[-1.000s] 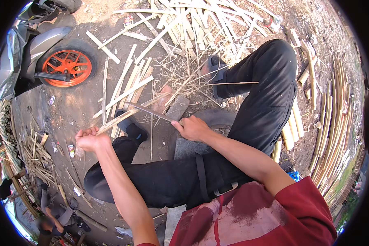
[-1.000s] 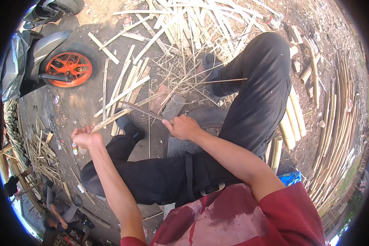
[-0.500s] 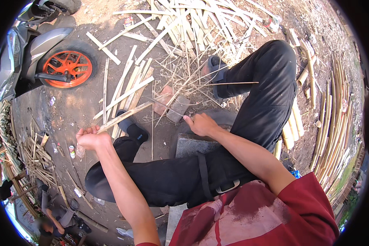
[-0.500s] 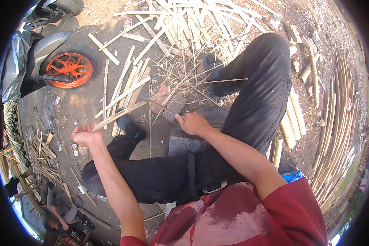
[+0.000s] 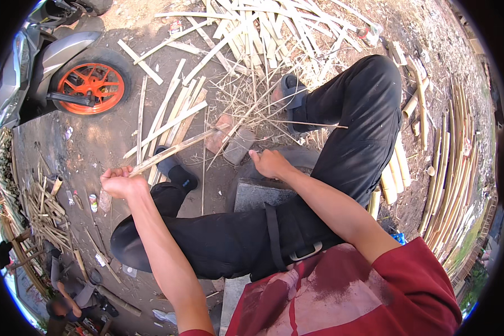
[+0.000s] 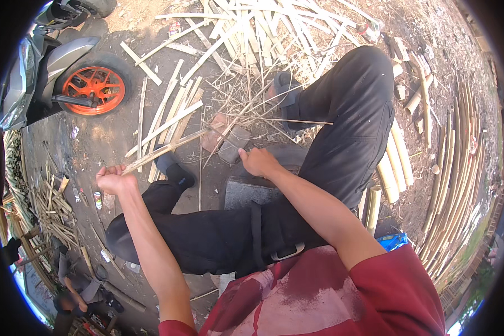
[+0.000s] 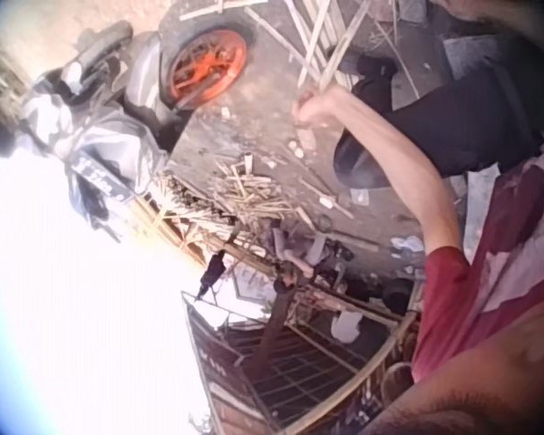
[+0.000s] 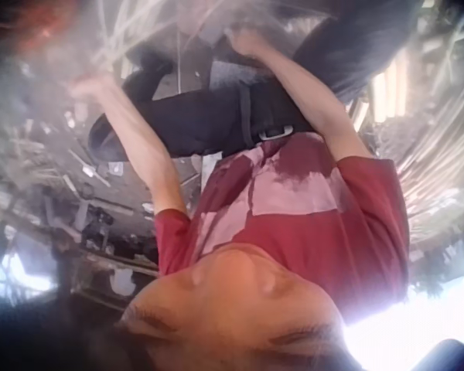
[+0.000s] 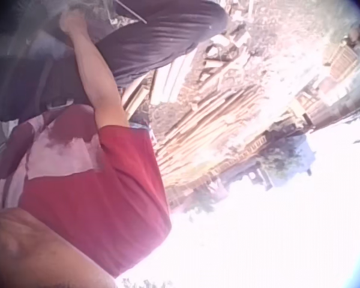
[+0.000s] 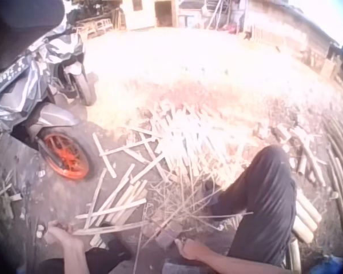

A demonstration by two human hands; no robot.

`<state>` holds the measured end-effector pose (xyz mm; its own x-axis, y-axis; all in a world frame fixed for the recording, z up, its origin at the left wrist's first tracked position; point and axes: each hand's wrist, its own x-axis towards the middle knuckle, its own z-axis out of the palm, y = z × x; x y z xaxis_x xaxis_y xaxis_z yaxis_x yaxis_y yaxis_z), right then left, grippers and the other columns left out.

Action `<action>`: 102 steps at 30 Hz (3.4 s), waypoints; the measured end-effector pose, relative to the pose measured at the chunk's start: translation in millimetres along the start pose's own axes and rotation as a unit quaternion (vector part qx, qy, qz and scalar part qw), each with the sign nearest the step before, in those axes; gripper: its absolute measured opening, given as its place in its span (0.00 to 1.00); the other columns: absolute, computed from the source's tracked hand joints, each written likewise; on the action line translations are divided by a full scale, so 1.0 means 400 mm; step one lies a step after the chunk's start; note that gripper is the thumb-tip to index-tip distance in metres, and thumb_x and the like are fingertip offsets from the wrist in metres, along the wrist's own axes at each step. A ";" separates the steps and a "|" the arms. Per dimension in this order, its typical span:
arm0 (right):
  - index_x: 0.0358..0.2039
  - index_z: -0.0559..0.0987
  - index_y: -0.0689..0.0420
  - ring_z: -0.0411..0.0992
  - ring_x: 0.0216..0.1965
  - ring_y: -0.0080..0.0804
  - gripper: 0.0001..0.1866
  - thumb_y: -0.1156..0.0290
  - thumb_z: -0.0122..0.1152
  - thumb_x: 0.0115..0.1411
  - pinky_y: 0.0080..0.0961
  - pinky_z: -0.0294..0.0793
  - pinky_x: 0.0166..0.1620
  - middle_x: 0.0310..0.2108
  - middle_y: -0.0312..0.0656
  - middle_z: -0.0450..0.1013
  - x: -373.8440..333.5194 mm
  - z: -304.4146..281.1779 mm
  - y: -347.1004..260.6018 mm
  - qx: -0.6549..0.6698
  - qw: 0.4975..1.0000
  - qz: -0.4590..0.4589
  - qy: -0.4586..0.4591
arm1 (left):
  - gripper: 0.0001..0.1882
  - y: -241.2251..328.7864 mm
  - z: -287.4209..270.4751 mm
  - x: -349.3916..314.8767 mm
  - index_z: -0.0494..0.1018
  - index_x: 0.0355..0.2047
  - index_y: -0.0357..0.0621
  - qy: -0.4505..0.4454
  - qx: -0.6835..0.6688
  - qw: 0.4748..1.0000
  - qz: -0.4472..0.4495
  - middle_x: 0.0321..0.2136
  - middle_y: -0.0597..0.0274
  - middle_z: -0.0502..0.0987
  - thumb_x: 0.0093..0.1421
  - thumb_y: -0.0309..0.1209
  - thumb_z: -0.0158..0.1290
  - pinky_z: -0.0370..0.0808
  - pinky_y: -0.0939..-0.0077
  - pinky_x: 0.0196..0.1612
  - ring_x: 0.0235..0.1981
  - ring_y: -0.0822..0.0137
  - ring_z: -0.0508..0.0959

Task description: The person splits thin bamboo strips using a large blade, repeatedly running the edge along the material to divide it into finer sections.

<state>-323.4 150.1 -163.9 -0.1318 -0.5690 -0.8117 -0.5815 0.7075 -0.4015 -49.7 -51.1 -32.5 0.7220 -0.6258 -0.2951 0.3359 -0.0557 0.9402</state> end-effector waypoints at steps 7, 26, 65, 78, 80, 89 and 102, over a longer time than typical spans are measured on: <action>0.47 0.80 0.70 0.74 0.55 0.62 0.39 0.43 0.35 0.73 0.50 0.72 0.58 0.49 0.66 0.76 -0.004 0.000 -0.023 0.025 0.999 0.019 0.029 | 0.14 0.002 0.001 -0.011 0.49 0.16 0.53 -0.101 -0.028 0.994 0.002 0.14 0.68 0.51 0.55 0.30 0.41 0.59 0.68 0.27 0.17 0.70 0.53; 0.45 0.82 0.67 0.74 0.55 0.62 0.37 0.44 0.37 0.73 0.50 0.72 0.58 0.48 0.66 0.77 0.011 0.004 0.010 -0.003 0.999 0.025 0.038 | 0.15 -0.003 -0.007 -0.029 0.49 0.16 0.54 -0.056 -0.018 0.998 0.001 0.14 0.68 0.51 0.56 0.31 0.41 0.58 0.68 0.26 0.17 0.69 0.52; 0.35 0.85 0.64 0.82 0.38 0.52 0.31 0.47 0.47 0.70 0.45 0.80 0.46 0.31 0.57 0.81 0.111 -0.496 -0.161 -0.373 0.920 -0.111 0.054 | 0.13 0.130 0.208 0.105 0.79 0.39 0.38 -0.431 0.474 0.739 0.209 0.35 0.58 0.82 0.60 0.35 0.58 0.74 0.70 0.44 0.37 0.64 0.80; 0.28 0.76 0.64 0.76 0.22 0.57 0.27 0.48 0.60 0.66 0.46 0.74 0.26 0.17 0.56 0.73 0.011 -0.739 -0.221 -0.276 0.925 -0.174 0.197 | 0.27 -0.956 0.572 0.281 0.70 0.62 0.49 -0.390 0.673 0.564 0.276 0.64 0.54 0.66 0.63 0.35 0.56 0.68 0.47 0.61 0.60 0.42 0.70; 0.26 0.76 0.64 0.75 0.21 0.57 0.27 0.49 0.60 0.66 0.45 0.73 0.25 0.17 0.56 0.73 0.030 -0.770 -0.233 -0.217 0.960 -0.093 0.149 | 0.23 -0.996 0.577 0.264 0.75 0.57 0.49 -0.380 0.710 0.524 0.279 0.61 0.55 0.70 0.61 0.34 0.59 0.66 0.46 0.62 0.62 0.45 0.68; 0.20 0.74 0.64 0.72 0.19 0.33 0.28 0.52 0.61 0.68 0.36 0.68 0.26 0.13 0.41 0.68 0.073 -0.780 -0.251 0.171 0.958 -0.150 0.174 | 0.11 -0.748 0.565 0.214 0.81 0.27 0.41 -0.606 0.566 0.560 0.016 0.24 0.63 0.80 0.47 0.32 0.72 0.73 0.70 0.32 0.25 0.67 0.78; 0.24 0.75 0.57 0.69 0.25 0.19 0.16 0.64 0.69 0.63 0.23 0.71 0.32 0.23 0.32 0.73 0.041 -0.527 -0.340 0.485 0.802 -0.278 0.210 | 0.09 -0.388 0.053 -0.341 0.79 0.34 0.41 -0.603 0.210 0.753 -0.160 0.26 0.68 0.80 0.58 0.30 0.68 0.72 0.76 0.31 0.26 0.77 0.77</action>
<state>-415.8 -43.7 -33.2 -0.4455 -0.8564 -0.2611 0.2273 0.1739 -0.9582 -213.0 26.3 -134.5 -0.5136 -0.7657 -0.3873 -0.0287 -0.4358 0.8996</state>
